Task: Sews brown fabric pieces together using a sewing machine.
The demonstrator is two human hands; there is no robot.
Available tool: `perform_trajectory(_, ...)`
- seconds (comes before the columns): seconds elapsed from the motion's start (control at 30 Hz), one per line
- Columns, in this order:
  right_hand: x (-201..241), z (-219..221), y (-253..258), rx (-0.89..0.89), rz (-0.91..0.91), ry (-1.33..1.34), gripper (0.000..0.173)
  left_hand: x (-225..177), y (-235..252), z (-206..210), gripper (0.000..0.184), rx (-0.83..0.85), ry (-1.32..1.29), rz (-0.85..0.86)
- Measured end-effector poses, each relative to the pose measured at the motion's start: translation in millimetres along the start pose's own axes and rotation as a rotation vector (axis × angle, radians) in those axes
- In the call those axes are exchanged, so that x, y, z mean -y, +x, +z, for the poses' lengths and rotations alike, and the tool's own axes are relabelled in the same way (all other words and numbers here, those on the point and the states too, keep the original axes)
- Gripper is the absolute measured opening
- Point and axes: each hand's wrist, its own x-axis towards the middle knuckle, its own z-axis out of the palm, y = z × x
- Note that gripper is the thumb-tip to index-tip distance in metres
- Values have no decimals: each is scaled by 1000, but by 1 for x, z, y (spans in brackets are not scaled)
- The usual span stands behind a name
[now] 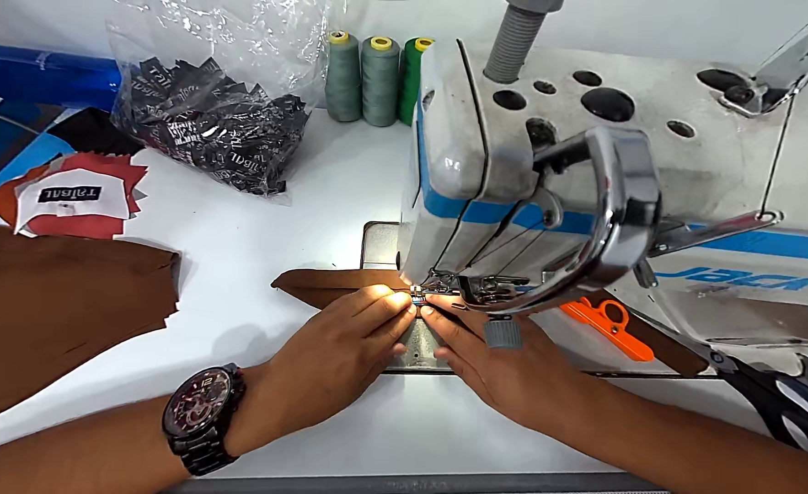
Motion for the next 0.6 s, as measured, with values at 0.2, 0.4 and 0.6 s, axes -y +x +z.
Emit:
perform_trajectory(0.2,0,0,-2,26,23,-16,47,1,1,-2,48,16,19,-41)
perform_trajectory(0.4,0,-1,-2,-4,12,-6,48,4,1,-3,48,26,24,-30)
perform_trajectory(0.6,0,-1,-1,6,29,-11,53,5,1,-2,48,23,20,-16)
